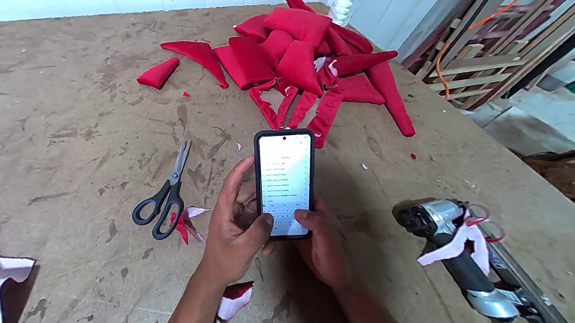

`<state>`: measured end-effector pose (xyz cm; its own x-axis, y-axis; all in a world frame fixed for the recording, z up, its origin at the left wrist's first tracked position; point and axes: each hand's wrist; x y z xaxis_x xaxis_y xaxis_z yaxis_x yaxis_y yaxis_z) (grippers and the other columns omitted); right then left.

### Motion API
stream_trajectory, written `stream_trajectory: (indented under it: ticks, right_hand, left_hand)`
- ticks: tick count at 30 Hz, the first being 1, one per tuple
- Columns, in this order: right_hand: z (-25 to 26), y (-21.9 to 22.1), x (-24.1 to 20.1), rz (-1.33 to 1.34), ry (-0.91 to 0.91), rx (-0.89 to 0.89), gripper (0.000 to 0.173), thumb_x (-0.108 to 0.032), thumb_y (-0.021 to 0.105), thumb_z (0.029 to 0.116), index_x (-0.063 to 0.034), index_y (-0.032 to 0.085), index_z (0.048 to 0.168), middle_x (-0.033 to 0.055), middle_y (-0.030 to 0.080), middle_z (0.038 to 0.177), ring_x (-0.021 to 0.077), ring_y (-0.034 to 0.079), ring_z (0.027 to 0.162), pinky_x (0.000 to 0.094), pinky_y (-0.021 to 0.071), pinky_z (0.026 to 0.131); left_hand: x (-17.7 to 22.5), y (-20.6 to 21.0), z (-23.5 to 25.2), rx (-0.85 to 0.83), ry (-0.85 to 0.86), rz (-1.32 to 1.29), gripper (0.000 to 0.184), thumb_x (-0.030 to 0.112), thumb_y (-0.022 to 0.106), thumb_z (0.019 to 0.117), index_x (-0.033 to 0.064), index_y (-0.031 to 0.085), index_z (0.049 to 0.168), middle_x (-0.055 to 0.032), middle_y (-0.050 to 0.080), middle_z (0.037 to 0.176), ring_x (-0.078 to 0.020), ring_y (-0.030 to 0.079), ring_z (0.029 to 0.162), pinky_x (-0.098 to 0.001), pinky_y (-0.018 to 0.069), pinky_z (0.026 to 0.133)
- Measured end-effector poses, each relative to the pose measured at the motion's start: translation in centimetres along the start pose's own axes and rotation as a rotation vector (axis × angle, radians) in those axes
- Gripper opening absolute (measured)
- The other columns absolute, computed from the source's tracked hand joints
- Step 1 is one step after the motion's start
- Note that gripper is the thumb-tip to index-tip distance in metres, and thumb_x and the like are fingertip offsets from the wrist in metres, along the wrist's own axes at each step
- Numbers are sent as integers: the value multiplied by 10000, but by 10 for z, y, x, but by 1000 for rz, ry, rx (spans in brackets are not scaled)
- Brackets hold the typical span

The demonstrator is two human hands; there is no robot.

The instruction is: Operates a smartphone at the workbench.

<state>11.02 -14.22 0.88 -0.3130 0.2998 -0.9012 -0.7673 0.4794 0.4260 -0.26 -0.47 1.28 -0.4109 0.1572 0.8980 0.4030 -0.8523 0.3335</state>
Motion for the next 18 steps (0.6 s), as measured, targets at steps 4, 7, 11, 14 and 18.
stream_trajectory:
  ticks: [4,7,11,14,18]
  right_hand:
    - [1,6,0,-34,-40,-1,351,-126,550,1028,-82,497,1373,165,698,1109,275,745,882,443,660,699]
    - [1,5,1,-31,-31,13,380,-134,554,1015,-88,491,1387,160,692,1127,269,740,905,440,656,718]
    - [-2,2,0,-52,-19,16,433,-116,556,982,-78,466,1404,140,692,1144,238,729,954,415,643,786]
    - [-2,3,-1,-58,-11,-18,506,-42,608,924,-85,449,1402,136,699,1133,252,737,937,435,653,765]
    - [-2,8,-5,-72,33,-24,535,25,604,879,-77,445,1379,157,697,1130,289,742,922,464,659,742]
  left_hand:
    - [1,2,1,27,-7,38,802,6,670,945,259,284,1600,-177,679,1150,-241,677,682,-299,569,488]
    - [1,3,0,46,-22,79,833,-8,675,927,277,276,1600,-166,683,1163,-246,680,683,-306,575,491]
    - [1,2,-1,37,-34,94,902,-33,683,888,297,248,1606,-154,680,1161,-254,679,695,-329,588,523]
    - [1,2,-1,47,-18,97,859,-5,678,906,273,261,1604,-156,689,1144,-243,691,721,-312,590,535]
    - [2,3,-1,82,2,105,789,0,655,931,263,300,1585,-150,696,1146,-244,716,773,-313,612,574]
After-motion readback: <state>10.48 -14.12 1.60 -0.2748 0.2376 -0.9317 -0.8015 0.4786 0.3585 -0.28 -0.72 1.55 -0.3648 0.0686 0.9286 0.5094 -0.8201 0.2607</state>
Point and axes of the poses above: each hand's wrist, its own z-axis towards the middle knuckle, its own y-axis out of the palm, x = y × z
